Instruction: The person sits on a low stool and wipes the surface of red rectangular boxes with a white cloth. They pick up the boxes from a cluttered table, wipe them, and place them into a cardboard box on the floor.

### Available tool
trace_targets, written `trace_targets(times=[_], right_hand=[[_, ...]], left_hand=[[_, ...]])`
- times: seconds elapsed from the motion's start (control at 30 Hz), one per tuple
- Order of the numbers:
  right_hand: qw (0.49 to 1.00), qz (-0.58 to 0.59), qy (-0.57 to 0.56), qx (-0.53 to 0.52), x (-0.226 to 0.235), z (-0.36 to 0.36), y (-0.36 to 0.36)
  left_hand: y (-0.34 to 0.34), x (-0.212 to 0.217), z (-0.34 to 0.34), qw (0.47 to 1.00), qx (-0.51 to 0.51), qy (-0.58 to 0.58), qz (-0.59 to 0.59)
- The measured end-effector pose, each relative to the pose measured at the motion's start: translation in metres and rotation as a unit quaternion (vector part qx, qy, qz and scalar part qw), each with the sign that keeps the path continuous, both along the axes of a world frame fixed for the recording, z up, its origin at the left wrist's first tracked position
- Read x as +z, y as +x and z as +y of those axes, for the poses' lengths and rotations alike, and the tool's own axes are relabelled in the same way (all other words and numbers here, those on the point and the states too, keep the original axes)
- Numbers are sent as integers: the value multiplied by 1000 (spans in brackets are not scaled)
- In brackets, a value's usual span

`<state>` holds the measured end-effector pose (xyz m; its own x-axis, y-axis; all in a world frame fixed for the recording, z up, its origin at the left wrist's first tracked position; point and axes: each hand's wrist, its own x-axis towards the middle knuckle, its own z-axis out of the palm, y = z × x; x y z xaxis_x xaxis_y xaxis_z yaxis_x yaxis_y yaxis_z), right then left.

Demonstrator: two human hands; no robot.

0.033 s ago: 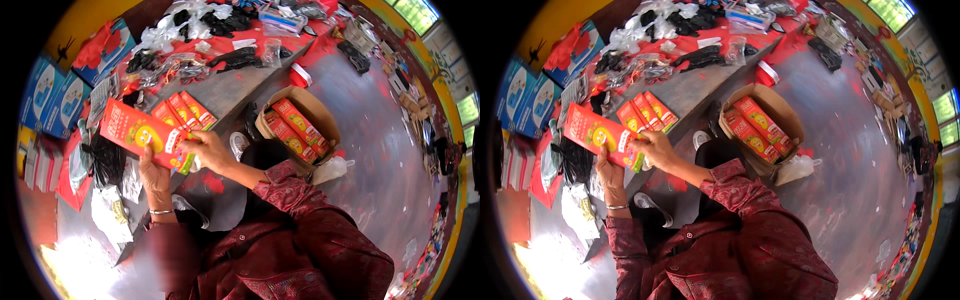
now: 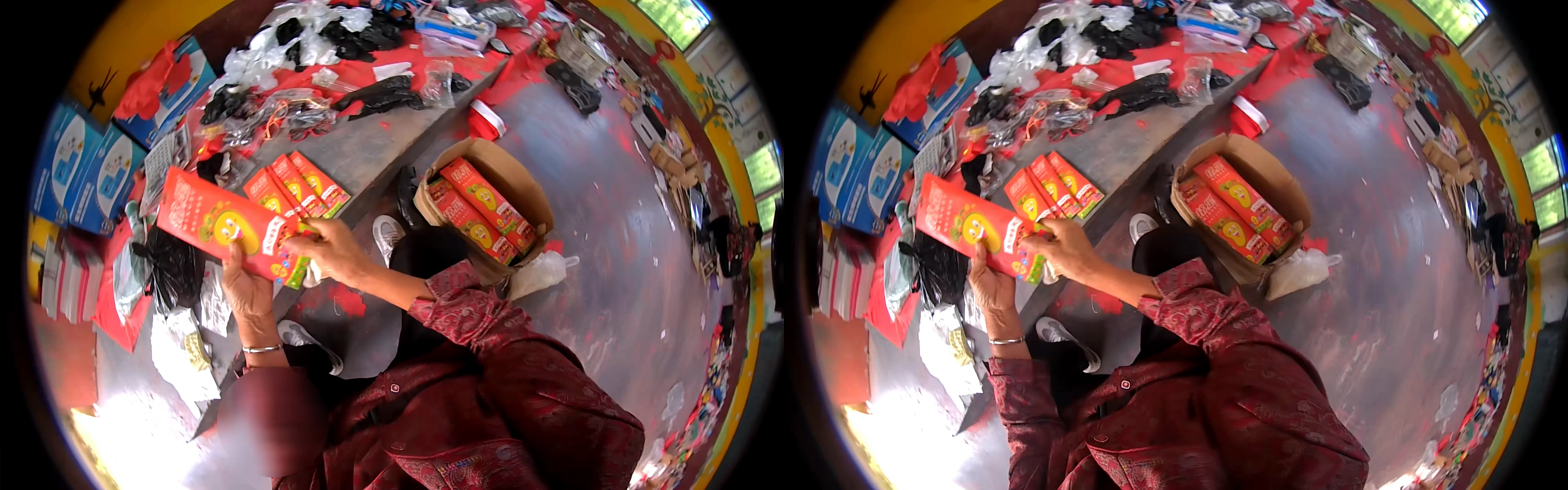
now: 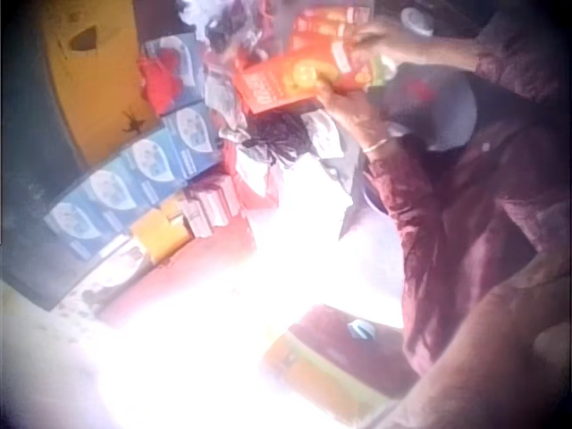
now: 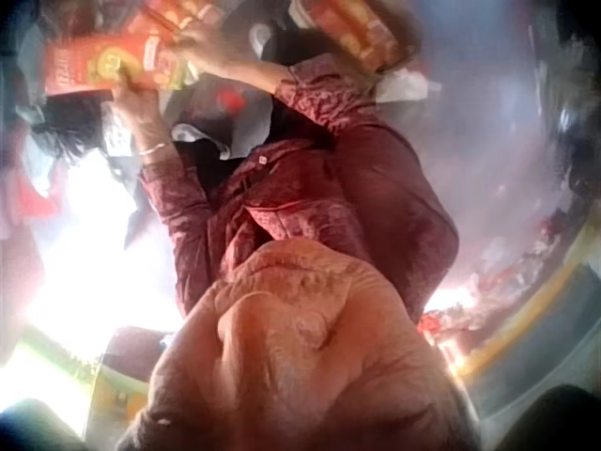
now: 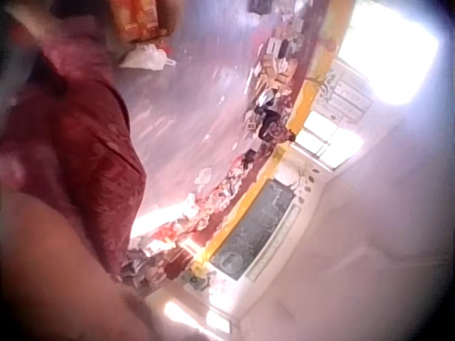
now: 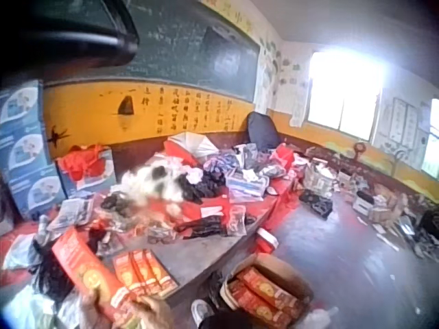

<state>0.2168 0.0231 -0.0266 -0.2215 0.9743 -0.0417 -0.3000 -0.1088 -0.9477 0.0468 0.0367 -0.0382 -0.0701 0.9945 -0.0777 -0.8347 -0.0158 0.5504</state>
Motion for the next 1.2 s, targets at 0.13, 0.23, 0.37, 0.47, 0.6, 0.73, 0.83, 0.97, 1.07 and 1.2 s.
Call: trace_targets(times=[0.13, 0.23, 0.37, 0.47, 0.6, 0.73, 0.83, 0.97, 1.07, 1.2], right_hand=[[998, -61, 1, 24, 2, 1, 2], [997, -77, 14, 2, 4, 3, 8], [999, 27, -19, 1, 6, -2, 22], [994, 110, -7, -19, 14, 5, 45], [983, 139, 36, -117, 30, 14, 121], [959, 12, 70, -275, 32, -17, 240], [943, -92, 45, -316, 21, -60, 330], [919, -135, -91, -359, -3, -112, 396], [911, -109, -114, -380, -26, -121, 401], [928, -104, -149, -325, -86, -115, 394]], left_hand=[[-16, -10, 5, 996, 16, 12, 87], [-16, -11, 7, 994, 8, 23, 109], [2, -4, 1, 985, -22, 36, 164], [6, -4, 7, 984, -109, 102, 93], [18, -5, 13, 960, -233, 114, 103], [11, -14, 16, 951, -264, 113, 112], [11, -19, 21, 949, -275, 110, 106], [11, -26, 25, 951, -273, 84, 119], [6, -34, 29, 941, -308, 100, 95], [10, -37, 29, 943, -305, 80, 104]])
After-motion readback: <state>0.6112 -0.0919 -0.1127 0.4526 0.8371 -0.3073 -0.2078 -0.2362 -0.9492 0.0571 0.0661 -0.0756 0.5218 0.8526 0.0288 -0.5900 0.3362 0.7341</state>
